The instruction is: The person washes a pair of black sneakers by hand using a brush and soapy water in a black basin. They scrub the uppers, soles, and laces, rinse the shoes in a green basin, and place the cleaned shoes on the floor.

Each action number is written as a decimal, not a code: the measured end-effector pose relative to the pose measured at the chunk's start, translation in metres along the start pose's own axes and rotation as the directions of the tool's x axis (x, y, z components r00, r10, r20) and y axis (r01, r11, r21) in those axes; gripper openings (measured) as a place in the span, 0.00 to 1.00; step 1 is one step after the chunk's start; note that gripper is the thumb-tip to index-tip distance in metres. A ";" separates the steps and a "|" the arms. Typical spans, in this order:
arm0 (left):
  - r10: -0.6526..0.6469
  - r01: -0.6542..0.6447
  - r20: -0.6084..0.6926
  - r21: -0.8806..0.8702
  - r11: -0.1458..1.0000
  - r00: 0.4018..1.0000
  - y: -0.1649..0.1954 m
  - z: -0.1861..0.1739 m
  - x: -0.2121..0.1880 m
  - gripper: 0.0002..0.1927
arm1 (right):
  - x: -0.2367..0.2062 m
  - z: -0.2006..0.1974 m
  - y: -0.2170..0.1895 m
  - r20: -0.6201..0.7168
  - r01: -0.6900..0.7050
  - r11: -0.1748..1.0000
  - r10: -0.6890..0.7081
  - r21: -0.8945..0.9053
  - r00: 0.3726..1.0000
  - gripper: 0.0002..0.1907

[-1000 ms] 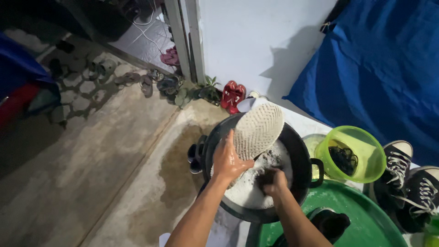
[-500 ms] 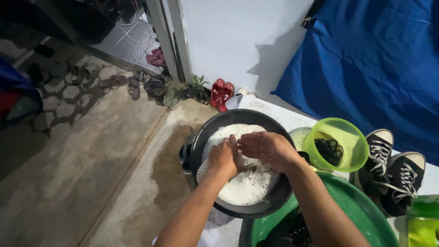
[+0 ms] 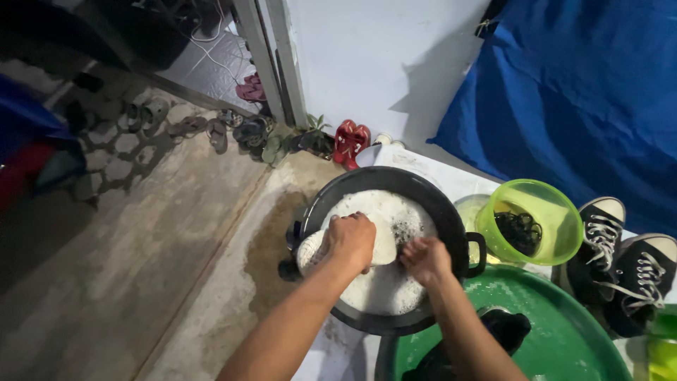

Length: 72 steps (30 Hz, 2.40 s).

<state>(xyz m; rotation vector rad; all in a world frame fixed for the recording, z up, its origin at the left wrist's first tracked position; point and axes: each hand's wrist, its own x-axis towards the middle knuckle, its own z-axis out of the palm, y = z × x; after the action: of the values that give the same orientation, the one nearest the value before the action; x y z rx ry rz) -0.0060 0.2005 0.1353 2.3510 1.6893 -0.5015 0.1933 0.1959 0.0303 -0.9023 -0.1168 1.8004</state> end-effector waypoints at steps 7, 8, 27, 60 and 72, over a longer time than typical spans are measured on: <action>-0.003 0.006 -0.032 0.081 0.997 0.999 -0.008 0.015 0.003 0.54 | 0.003 -0.004 0.010 -0.288 -0.110 0.964 0.180 0.243 0.941 0.14; 0.015 -0.005 -0.090 0.103 0.995 0.996 -0.008 0.018 0.005 0.44 | 0.004 -0.003 0.008 -0.181 -0.113 0.961 0.162 0.251 0.970 0.19; 0.112 -0.105 -0.196 0.049 0.993 0.974 -0.008 0.025 0.016 0.29 | 0.006 0.002 -0.009 -0.022 -0.021 0.926 0.013 -0.377 1.000 0.24; 0.200 -0.137 -0.340 0.202 0.970 0.919 0.004 0.051 0.021 0.23 | 0.006 0.004 -0.004 -0.161 0.019 0.983 -0.048 -0.181 0.986 0.08; 0.153 -0.105 -0.360 0.150 0.983 0.920 -0.013 0.054 0.022 0.15 | 0.009 -0.001 -0.011 0.295 -0.214 0.973 0.179 0.088 0.938 0.18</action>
<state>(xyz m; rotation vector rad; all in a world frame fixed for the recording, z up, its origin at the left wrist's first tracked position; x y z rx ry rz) -0.0205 0.2050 0.0772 2.7701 1.6699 -0.1496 0.2012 0.2075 0.0302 -0.5803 -0.1036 2.0957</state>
